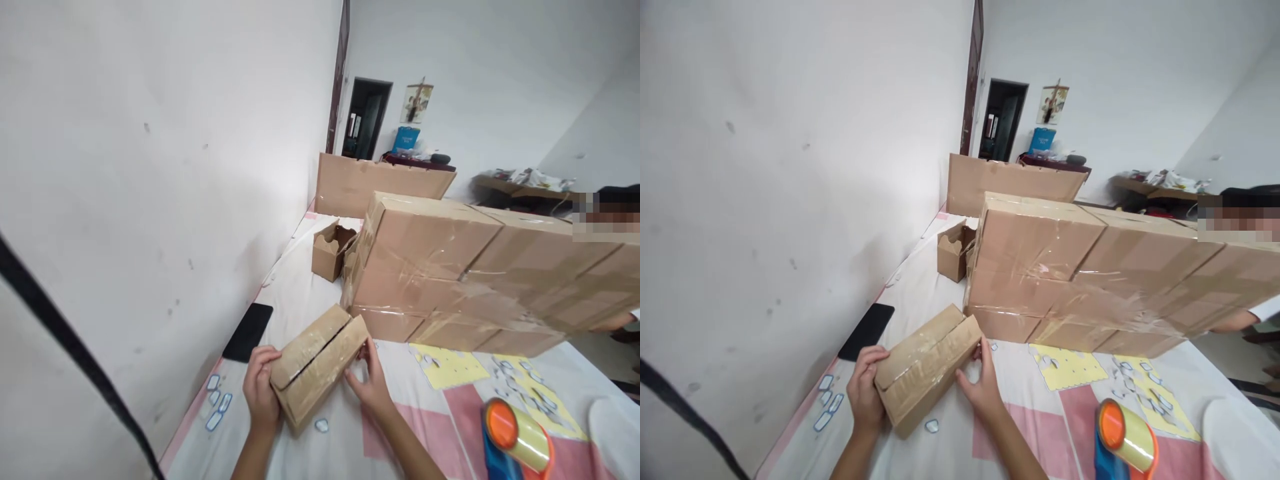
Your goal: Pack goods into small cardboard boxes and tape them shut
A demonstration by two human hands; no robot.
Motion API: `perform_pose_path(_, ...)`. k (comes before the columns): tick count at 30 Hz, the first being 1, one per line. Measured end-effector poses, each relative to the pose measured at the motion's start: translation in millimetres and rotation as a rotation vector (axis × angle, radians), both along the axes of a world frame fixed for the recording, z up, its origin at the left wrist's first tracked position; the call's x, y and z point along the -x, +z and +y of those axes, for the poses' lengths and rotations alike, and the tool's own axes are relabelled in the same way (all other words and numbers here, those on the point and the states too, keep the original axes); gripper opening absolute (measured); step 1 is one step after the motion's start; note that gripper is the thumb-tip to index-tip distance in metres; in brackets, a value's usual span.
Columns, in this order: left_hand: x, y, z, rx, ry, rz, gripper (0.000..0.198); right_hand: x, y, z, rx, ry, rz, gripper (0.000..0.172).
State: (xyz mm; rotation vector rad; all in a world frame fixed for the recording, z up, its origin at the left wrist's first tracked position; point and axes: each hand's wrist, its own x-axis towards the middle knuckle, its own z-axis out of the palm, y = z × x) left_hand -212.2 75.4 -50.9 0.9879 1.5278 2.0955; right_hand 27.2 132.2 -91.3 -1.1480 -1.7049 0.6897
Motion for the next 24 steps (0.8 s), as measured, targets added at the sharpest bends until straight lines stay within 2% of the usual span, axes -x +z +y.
perform_pose_path(2, 8, 0.4, -2, 0.013, 0.015, -0.028, 0.023, 4, 3.1, 7, -0.023, 0.027, 0.016, 0.078)
perform_pose_path(4, 19, 3.3, 5, 0.026, -0.117, -0.055, 0.023, -5, 6.6, 9, -0.025, 0.083, 0.094, 0.075)
perform_pose_path(5, 25, 5.6, 11, 0.045, -0.248, -0.067, 0.026, -13, 7.5, 7, -0.017, 0.114, 0.153, 0.073)
perform_pose_path(6, 29, 8.4, 18, 0.086, -0.431, -0.072, 0.032, -24, 7.6, 4, 0.000, 0.140, 0.210, 0.073)
perform_pose_path(9, 33, 20.3, 57, 0.314, -1.081, 0.027, 0.061, -52, 1.8, -13, 0.127, 0.167, 0.251, 0.079)
perform_pose_path(10, 29, 25.0, 76, 0.382, -1.223, 0.108, 0.066, -59, -2.2, -19, 0.195, 0.170, 0.214, 0.079)
perform_pose_path(11, 23, 29.3, 98, 0.410, -1.243, 0.235, 0.060, -64, -6.9, -25, 0.265, 0.172, 0.166, 0.074)
perform_pose_path(12, 14, 33.0, 123, 0.394, -1.129, 0.370, 0.046, -67, -12.3, -29, 0.325, 0.168, 0.119, 0.068)
perform_pose_path(14, -7, 37.4, 178, 0.354, -0.937, 0.394, 0.025, -70, -23.4, -34, 0.384, 0.138, 0.052, 0.061)
perform_pose_path(16, -26, 37.5, 233, 0.340, -0.789, 0.394, 0.022, -71, -32.8, -34, 0.392, 0.110, 0.008, 0.064)
perform_pose_path(18, -40, 36.1, 277, 0.337, -0.666, 0.396, 0.027, -71, -38.2, -31, 0.388, 0.101, -0.030, 0.065)
perform_pose_path(19, -46, 36.2, 293, 0.339, -0.612, 0.400, 0.029, -71, -38.8, -29, 0.394, 0.102, -0.043, 0.064)
perform_pose_path(21, -57, 39.3, 308, 0.342, -0.520, 0.412, 0.029, -68, -34.9, -29, 0.409, 0.086, -0.027, 0.062)
perform_pose_path(24, -74, 50.2, 305, 0.306, -0.425, 0.426, 0.015, -55, -17.6, -36, 0.407, 0.062, 0.099, 0.070)
